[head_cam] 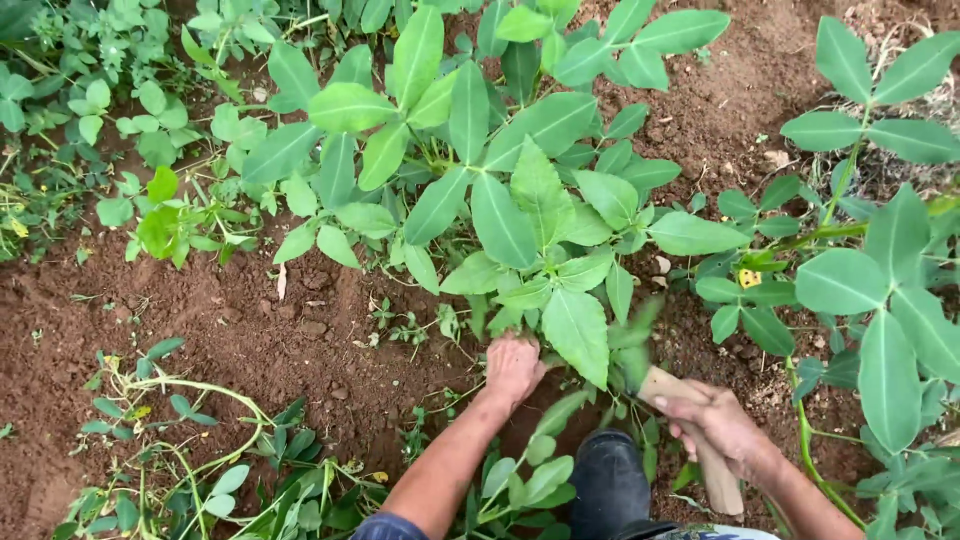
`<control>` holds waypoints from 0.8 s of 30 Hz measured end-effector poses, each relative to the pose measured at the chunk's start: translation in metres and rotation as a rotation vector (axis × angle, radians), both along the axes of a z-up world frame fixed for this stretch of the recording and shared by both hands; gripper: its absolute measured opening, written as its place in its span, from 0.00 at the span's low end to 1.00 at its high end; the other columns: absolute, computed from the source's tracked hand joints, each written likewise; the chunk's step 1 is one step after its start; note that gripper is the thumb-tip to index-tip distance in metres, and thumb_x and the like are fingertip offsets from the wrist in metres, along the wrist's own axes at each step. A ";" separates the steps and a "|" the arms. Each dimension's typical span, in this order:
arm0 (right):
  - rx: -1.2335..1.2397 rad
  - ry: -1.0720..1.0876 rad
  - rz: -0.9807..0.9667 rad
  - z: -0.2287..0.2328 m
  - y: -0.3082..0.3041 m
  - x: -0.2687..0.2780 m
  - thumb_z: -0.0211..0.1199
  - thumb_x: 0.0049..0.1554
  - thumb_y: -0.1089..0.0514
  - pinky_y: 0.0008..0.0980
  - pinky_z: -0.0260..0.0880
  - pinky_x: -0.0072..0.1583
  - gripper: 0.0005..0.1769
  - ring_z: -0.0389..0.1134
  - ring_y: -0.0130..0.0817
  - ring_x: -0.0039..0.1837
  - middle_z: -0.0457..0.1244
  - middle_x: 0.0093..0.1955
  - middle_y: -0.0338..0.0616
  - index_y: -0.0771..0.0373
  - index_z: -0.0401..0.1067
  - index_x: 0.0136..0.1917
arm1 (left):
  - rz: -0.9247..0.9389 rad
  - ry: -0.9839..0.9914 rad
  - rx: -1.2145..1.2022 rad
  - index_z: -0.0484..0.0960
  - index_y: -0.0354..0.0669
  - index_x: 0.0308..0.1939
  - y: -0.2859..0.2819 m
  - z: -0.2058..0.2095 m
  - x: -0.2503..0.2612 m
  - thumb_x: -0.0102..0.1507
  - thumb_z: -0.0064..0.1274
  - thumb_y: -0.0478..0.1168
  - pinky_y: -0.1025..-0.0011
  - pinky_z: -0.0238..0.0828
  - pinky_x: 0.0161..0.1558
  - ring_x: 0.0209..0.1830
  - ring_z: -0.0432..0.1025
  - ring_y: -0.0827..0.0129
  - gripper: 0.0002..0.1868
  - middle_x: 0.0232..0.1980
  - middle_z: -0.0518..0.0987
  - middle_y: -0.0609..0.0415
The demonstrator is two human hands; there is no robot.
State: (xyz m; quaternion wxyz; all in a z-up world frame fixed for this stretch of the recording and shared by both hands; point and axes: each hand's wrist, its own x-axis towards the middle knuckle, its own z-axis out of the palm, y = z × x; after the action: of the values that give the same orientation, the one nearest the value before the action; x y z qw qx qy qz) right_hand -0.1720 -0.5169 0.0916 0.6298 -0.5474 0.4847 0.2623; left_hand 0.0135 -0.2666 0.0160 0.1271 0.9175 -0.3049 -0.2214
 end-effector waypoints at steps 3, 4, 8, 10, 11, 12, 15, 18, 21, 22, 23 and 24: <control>0.132 0.027 -0.114 0.002 0.004 -0.006 0.69 0.55 0.54 0.31 0.61 0.26 0.18 0.59 0.31 0.24 0.64 0.28 0.45 0.67 0.75 0.54 | -0.036 -0.010 -0.034 0.84 0.35 0.38 -0.008 -0.053 -0.015 0.55 0.58 0.37 0.54 0.74 0.48 0.39 0.78 0.54 0.10 0.35 0.83 0.43; 0.129 0.024 -0.114 0.000 0.011 -0.009 0.69 0.55 0.54 0.31 0.61 0.26 0.18 0.59 0.31 0.24 0.64 0.28 0.45 0.67 0.75 0.54 | -0.037 -0.013 -0.037 0.84 0.35 0.38 -0.009 -0.059 -0.018 0.55 0.58 0.37 0.54 0.74 0.48 0.39 0.78 0.54 0.10 0.35 0.83 0.43; 0.205 0.011 -0.232 -0.009 0.035 -0.011 0.68 0.55 0.54 0.30 0.60 0.25 0.17 0.59 0.30 0.24 0.62 0.29 0.44 0.65 0.73 0.53 | 0.279 -0.026 -0.235 0.85 0.38 0.32 0.000 -0.075 -0.012 0.53 0.53 0.33 0.57 0.76 0.41 0.31 0.77 0.51 0.07 0.31 0.81 0.41; 0.194 -0.011 -0.240 -0.024 0.037 -0.021 0.68 0.54 0.55 0.30 0.61 0.25 0.16 0.60 0.30 0.24 0.62 0.29 0.44 0.66 0.73 0.53 | 0.362 -0.025 -0.362 0.85 0.36 0.33 0.004 -0.073 -0.007 0.50 0.53 0.33 0.56 0.76 0.38 0.30 0.77 0.49 0.10 0.31 0.81 0.39; 0.129 -0.124 -0.114 -0.035 0.036 -0.031 0.68 0.54 0.56 0.29 0.63 0.26 0.16 0.62 0.28 0.25 0.64 0.34 0.40 0.66 0.76 0.54 | 0.437 0.063 -0.358 0.85 0.34 0.32 0.005 -0.070 -0.007 0.55 0.58 0.39 0.53 0.74 0.37 0.30 0.75 0.46 0.10 0.30 0.81 0.37; 0.062 -0.244 0.012 -0.046 0.033 -0.037 0.67 0.54 0.56 0.27 0.66 0.27 0.16 0.64 0.27 0.26 0.66 0.40 0.36 0.66 0.79 0.54 | 0.510 0.146 -0.358 0.85 0.32 0.31 0.003 -0.066 -0.002 0.59 0.65 0.46 0.51 0.72 0.36 0.30 0.74 0.44 0.17 0.30 0.80 0.35; -0.101 -0.265 0.235 0.013 0.048 -0.006 0.70 0.54 0.55 0.28 0.67 0.28 0.18 0.64 0.29 0.25 0.68 0.39 0.38 0.63 0.80 0.56 | 0.702 0.317 -0.242 0.83 0.28 0.26 0.008 -0.075 0.001 0.64 0.63 0.53 0.54 0.70 0.35 0.27 0.72 0.47 0.28 0.25 0.80 0.41; -0.152 -0.127 0.169 0.055 0.060 0.012 0.74 0.52 0.55 0.31 0.62 0.28 0.23 0.61 0.31 0.24 0.67 0.29 0.44 0.59 0.77 0.60 | 0.494 0.024 -0.326 0.91 0.58 0.46 0.026 -0.151 -0.016 0.57 0.50 0.34 0.59 0.71 0.30 0.23 0.74 0.56 0.19 0.25 0.77 0.49; -0.106 -0.174 0.110 0.039 0.056 0.004 0.74 0.49 0.58 0.31 0.61 0.28 0.24 0.62 0.30 0.24 0.67 0.28 0.42 0.61 0.77 0.59 | 0.912 0.415 -0.656 0.66 0.29 0.42 0.028 -0.149 -0.016 0.66 0.38 0.35 0.79 0.57 0.46 0.42 0.62 0.70 0.08 0.40 0.64 0.55; -0.100 -0.167 0.109 0.037 0.058 0.006 0.74 0.49 0.58 0.31 0.61 0.28 0.24 0.62 0.30 0.24 0.67 0.28 0.42 0.61 0.77 0.59 | 0.914 0.419 -0.648 0.66 0.29 0.42 0.029 -0.104 -0.008 0.66 0.38 0.35 0.79 0.57 0.46 0.42 0.62 0.70 0.08 0.40 0.64 0.55; -0.080 -0.188 0.123 0.035 0.061 0.008 0.74 0.49 0.58 0.31 0.62 0.28 0.23 0.62 0.30 0.24 0.67 0.28 0.43 0.63 0.77 0.58 | 1.199 0.628 -0.964 0.71 0.32 0.49 0.029 -0.059 0.000 0.63 0.48 0.40 0.71 0.65 0.46 0.42 0.67 0.66 0.15 0.42 0.73 0.53; -0.058 -0.208 0.141 0.035 0.064 0.008 0.74 0.49 0.58 0.30 0.62 0.28 0.23 0.63 0.29 0.25 0.67 0.27 0.43 0.64 0.77 0.58 | 1.484 0.836 -1.288 0.77 0.36 0.55 0.030 -0.012 0.006 0.60 0.57 0.45 0.64 0.72 0.46 0.43 0.73 0.61 0.23 0.44 0.81 0.52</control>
State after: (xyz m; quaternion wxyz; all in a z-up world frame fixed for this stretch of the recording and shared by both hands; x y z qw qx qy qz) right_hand -0.1640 -0.4527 0.1263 0.6406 -0.6223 0.3844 0.2337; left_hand 0.0197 -0.2363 0.0036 0.7855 0.4848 0.3384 -0.1828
